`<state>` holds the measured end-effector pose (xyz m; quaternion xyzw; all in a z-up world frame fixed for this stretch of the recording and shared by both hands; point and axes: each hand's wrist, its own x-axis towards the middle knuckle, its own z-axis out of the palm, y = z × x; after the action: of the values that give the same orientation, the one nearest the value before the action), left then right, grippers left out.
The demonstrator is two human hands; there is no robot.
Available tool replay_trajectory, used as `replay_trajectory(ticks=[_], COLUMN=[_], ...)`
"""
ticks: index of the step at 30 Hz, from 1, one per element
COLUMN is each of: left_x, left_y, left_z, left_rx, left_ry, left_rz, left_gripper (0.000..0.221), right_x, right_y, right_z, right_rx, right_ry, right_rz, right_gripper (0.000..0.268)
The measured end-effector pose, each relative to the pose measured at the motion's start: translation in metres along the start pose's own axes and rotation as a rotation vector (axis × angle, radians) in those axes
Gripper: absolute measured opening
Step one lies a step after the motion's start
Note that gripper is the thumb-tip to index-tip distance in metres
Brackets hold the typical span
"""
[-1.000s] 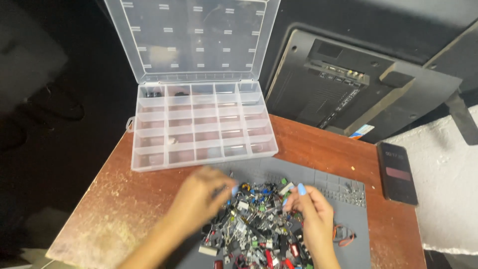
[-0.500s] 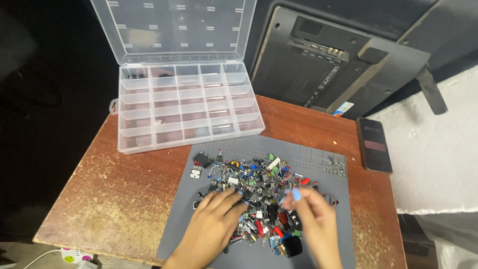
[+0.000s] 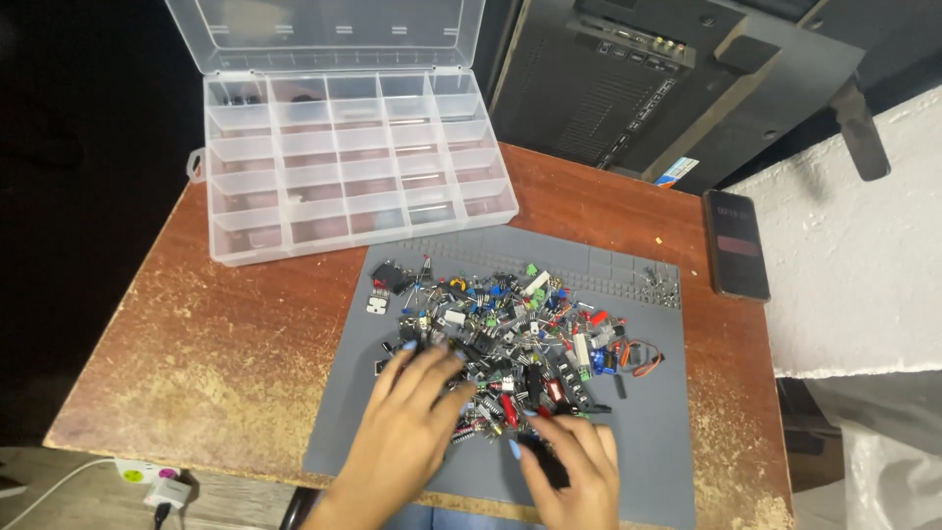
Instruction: Sorting various small electronic components from a mixed pile into a plastic organizer box with multiple compartments.
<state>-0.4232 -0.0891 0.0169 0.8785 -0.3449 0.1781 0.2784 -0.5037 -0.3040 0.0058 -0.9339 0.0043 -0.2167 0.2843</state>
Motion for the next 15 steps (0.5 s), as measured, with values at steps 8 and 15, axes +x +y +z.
replay_trajectory(ticks=[8,15], left_x=[0.007,0.012], left_y=[0.011,0.008], left_z=[0.003,0.005], left_rx=[-0.043,-0.148], left_ry=[-0.074,-0.19], left_rz=[-0.016,-0.082], left_gripper=[0.021,0.022], right_x=[0.004,0.008], right_y=[0.003,0.003], right_z=[0.01,0.015], right_rx=[-0.041,-0.033], right_ry=[-0.028,0.027], right_rz=[-0.06,-0.093], right_gripper=[0.028,0.022])
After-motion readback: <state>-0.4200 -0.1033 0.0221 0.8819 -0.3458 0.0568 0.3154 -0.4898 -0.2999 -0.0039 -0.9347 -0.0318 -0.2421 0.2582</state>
